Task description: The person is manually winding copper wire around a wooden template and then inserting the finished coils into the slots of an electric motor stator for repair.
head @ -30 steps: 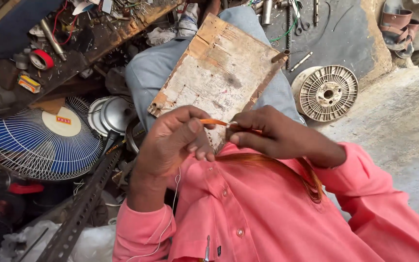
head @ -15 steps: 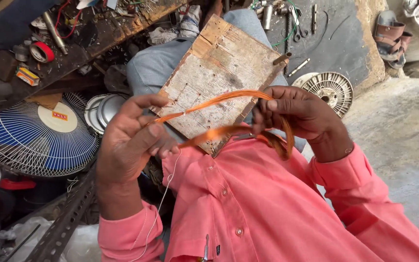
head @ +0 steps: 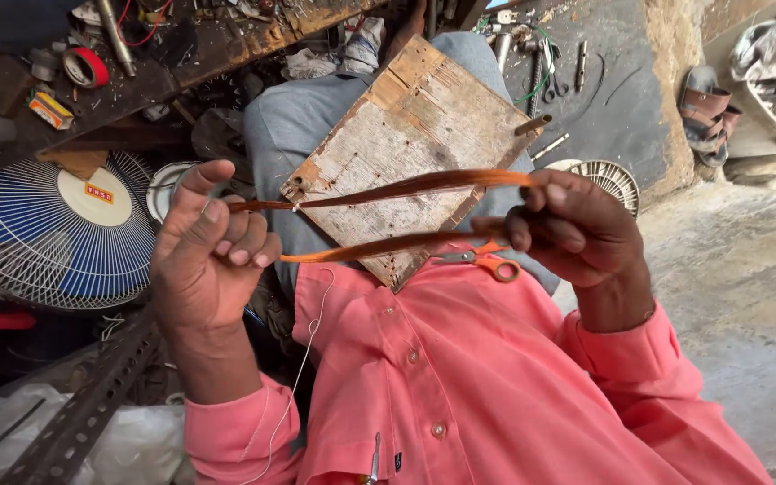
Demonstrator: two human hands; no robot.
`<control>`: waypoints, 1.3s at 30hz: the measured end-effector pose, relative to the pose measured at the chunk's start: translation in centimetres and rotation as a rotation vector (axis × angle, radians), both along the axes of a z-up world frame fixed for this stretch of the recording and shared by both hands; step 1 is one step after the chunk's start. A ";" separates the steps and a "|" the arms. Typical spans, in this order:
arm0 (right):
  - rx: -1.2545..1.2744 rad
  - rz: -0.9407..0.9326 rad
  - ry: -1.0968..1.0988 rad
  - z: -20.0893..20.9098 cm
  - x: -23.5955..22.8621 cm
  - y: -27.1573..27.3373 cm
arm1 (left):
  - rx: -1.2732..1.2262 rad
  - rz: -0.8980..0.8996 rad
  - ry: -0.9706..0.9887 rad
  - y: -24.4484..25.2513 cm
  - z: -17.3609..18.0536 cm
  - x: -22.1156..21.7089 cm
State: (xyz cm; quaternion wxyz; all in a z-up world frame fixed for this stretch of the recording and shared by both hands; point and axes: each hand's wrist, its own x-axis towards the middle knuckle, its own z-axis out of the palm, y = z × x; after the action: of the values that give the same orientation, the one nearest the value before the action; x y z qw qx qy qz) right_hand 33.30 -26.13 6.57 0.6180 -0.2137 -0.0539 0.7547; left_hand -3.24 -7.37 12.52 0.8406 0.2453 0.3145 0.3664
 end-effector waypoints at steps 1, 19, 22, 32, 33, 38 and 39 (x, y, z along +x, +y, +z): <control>0.024 -0.078 -0.013 -0.6 0.2 -0.5 | -0.001 -0.001 0.017 -0.1 -0.1 -0.2; -0.253 0.137 -0.192 3.6 -10.4 0.3 | 0.611 0.020 0.830 -6.7 2.2 -4.4; -0.249 0.296 -0.165 4.2 -12.8 0.7 | 1.207 -0.058 1.305 -9.1 6.1 -0.1; -0.097 0.313 0.093 1.3 -12.0 -2.5 | 1.190 -0.448 0.665 -8.5 2.6 6.9; -0.120 0.335 0.140 1.8 -11.6 -1.9 | 1.185 -0.480 0.650 -7.8 2.5 7.0; -0.162 0.391 0.092 3.7 -10.7 -1.1 | 1.144 -0.638 0.534 -6.6 0.7 6.8; -0.169 0.385 -0.080 3.7 -10.8 -1.2 | 1.195 -0.610 0.576 -6.8 0.3 6.8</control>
State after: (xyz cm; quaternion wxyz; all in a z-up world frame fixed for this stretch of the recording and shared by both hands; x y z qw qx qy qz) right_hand 22.50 -27.35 10.25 0.4397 -0.2804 -0.0546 0.8515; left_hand 3.58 -14.13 12.79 0.5118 0.8256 0.1874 0.1458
